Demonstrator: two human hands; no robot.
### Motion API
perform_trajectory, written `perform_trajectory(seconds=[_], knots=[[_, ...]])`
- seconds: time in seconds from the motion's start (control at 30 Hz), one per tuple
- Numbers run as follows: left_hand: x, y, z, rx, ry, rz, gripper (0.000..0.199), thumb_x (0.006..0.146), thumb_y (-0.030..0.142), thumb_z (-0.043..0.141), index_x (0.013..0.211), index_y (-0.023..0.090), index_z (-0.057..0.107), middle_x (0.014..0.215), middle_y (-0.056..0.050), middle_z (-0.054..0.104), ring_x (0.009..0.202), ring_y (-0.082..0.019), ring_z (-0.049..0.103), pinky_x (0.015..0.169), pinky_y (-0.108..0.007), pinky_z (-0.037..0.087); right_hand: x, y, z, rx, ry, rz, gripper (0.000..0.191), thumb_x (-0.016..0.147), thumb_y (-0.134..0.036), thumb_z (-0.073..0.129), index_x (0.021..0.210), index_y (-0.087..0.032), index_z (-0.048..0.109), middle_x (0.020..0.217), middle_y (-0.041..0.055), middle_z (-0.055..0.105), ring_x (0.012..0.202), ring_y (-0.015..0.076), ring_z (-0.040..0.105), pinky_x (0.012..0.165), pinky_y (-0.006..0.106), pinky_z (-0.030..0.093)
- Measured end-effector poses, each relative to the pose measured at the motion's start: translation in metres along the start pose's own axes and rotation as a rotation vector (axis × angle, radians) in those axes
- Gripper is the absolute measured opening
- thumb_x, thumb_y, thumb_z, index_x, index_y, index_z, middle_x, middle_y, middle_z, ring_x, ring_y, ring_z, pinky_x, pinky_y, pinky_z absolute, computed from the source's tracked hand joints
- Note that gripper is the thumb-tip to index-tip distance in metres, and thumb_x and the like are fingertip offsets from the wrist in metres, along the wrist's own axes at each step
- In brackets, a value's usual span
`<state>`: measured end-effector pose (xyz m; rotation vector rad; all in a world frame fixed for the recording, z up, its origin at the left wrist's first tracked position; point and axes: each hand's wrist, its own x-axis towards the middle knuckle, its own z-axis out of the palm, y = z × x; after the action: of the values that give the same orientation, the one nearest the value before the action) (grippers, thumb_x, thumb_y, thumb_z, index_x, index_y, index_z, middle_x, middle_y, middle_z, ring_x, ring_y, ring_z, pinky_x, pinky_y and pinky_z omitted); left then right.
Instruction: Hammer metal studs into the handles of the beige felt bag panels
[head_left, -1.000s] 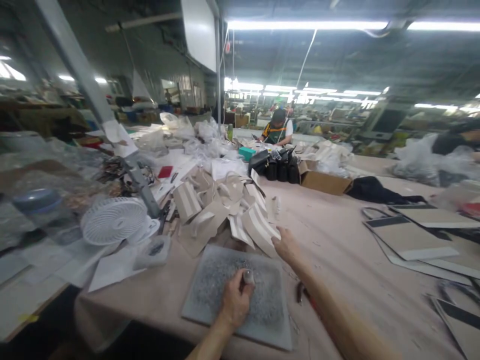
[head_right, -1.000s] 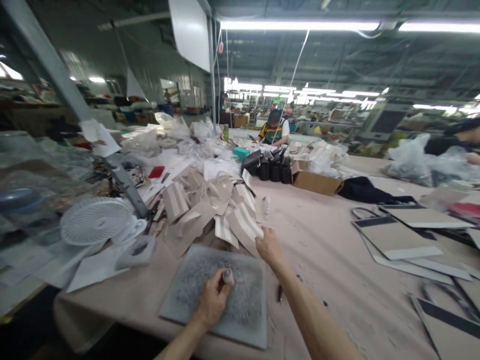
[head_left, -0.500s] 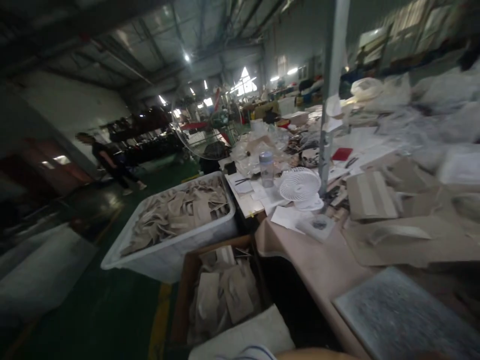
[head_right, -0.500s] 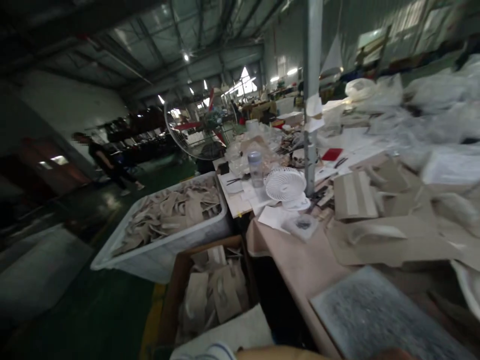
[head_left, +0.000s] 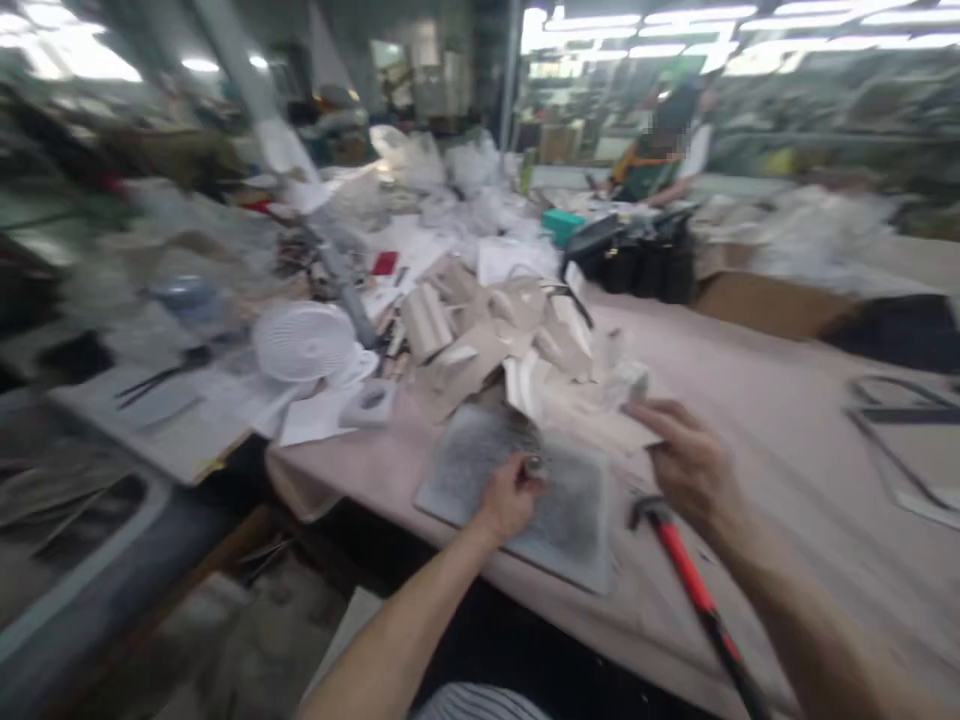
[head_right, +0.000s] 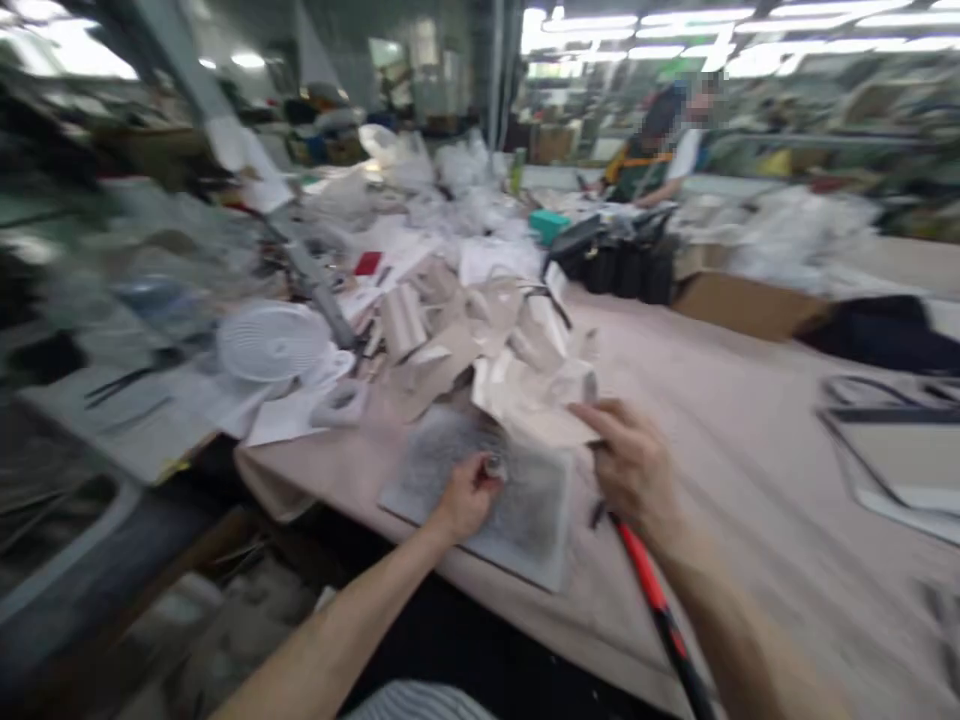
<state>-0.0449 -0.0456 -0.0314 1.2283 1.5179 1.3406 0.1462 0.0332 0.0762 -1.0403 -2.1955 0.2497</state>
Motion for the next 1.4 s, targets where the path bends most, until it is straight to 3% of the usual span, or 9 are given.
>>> perform_trajectory(seconds=[0.1, 0.2, 0.3, 0.47, 0.63, 0.9, 1.03, 1.17, 1.4], knots=[[0.001, -0.005, -0.004, -0.062, -0.021, 0.006, 0.019, 0.08, 0.023, 0.063, 0.098, 0.016, 0.065, 0.089, -0.005, 0.073, 0.082, -0.018, 0.066, 0.074, -0.026, 0.052, -0.086, 0.0, -0.016, -0.13, -0.065, -0.072, 0.036, 0.097, -0.019, 0.039, 0.112, -0.025, 0.071, 0.126, 0.0108, 0.063, 0.118, 0.0252, 0.056, 0.104, 0.051, 0.041], [-0.004, -0.004, -0.007, -0.1, 0.003, -0.043, 0.023, 0.084, 0.033, 0.063, 0.099, 0.016, 0.065, 0.091, -0.005, 0.074, 0.08, -0.016, 0.067, 0.073, -0.025, 0.051, -0.158, -0.01, 0.009, -0.154, -0.357, -0.113, 0.043, 0.093, -0.015, 0.042, 0.127, -0.028, 0.064, 0.141, 0.01, 0.056, 0.135, 0.0278, 0.045, 0.112, 0.057, 0.034], [-0.001, 0.001, -0.001, -0.168, -0.006, -0.03, 0.026, 0.081, 0.035, 0.068, 0.098, 0.016, 0.064, 0.094, -0.007, 0.075, 0.084, -0.017, 0.068, 0.078, -0.027, 0.052, -0.196, -0.01, 0.027, -0.076, -0.52, -0.13, 0.045, 0.094, -0.016, 0.042, 0.135, -0.027, 0.058, 0.153, 0.0097, 0.043, 0.147, 0.0272, 0.026, 0.117, 0.056, 0.027], [0.013, 0.019, 0.028, -0.198, -0.197, 0.082, 0.021, 0.079, 0.031, 0.07, 0.094, 0.016, 0.066, 0.093, -0.007, 0.075, 0.085, -0.019, 0.069, 0.079, -0.028, 0.053, -0.184, 0.006, 0.019, 0.01, -0.601, -0.287, 0.045, 0.096, -0.023, 0.045, 0.141, -0.025, 0.051, 0.152, 0.0089, 0.044, 0.15, 0.0258, 0.014, 0.12, 0.056, 0.02], [0.014, 0.023, 0.05, -0.168, -0.324, 0.104, 0.018, 0.078, 0.027, 0.068, 0.094, 0.017, 0.067, 0.093, -0.006, 0.075, 0.084, -0.018, 0.069, 0.077, -0.027, 0.053, -0.155, 0.016, 0.016, -0.004, -0.629, -0.379, 0.04, 0.095, -0.024, 0.051, 0.134, -0.027, 0.057, 0.143, 0.0071, 0.054, 0.148, 0.0254, 0.022, 0.12, 0.056, 0.018], [0.01, 0.01, 0.047, -0.161, -0.354, 0.052, 0.019, 0.079, 0.028, 0.067, 0.093, 0.016, 0.064, 0.089, -0.007, 0.075, 0.078, -0.018, 0.068, 0.073, -0.027, 0.053, -0.157, 0.004, 0.006, 0.016, -0.636, -0.212, 0.059, 0.08, -0.016, 0.055, 0.138, -0.029, 0.052, 0.148, 0.0061, 0.049, 0.144, 0.0259, 0.029, 0.12, 0.058, 0.012], [0.012, 0.01, 0.046, -0.189, -0.382, 0.03, 0.021, 0.079, 0.03, 0.068, 0.093, 0.016, 0.063, 0.088, -0.006, 0.075, 0.078, -0.018, 0.068, 0.073, -0.027, 0.053, -0.175, 0.014, -0.003, -0.122, -0.353, -0.059, 0.054, 0.081, -0.008, 0.048, 0.132, -0.023, 0.056, 0.142, 0.01, 0.053, 0.138, 0.0267, 0.038, 0.115, 0.054, 0.028], [0.013, 0.011, 0.045, -0.138, -0.426, 0.051, 0.017, 0.08, 0.028, 0.066, 0.091, 0.015, 0.065, 0.087, -0.006, 0.074, 0.077, -0.017, 0.066, 0.072, -0.026, 0.052, -0.202, 0.036, -0.008, -0.35, -0.042, 0.332, 0.034, 0.089, -0.018, 0.045, 0.12, -0.016, 0.06, 0.121, 0.0165, 0.06, 0.11, 0.0276, 0.056, 0.093, 0.044, 0.048], [0.014, 0.008, 0.046, -0.077, -0.423, 0.105, 0.014, 0.08, 0.023, 0.064, 0.091, 0.017, 0.066, 0.087, -0.005, 0.075, 0.078, -0.017, 0.067, 0.072, -0.027, 0.053, -0.211, 0.04, -0.017, -0.534, -0.332, 0.683, 0.019, 0.094, -0.029, 0.043, 0.093, -0.016, 0.058, 0.087, 0.0101, 0.058, 0.077, 0.0227, 0.056, 0.069, 0.033, 0.042]])
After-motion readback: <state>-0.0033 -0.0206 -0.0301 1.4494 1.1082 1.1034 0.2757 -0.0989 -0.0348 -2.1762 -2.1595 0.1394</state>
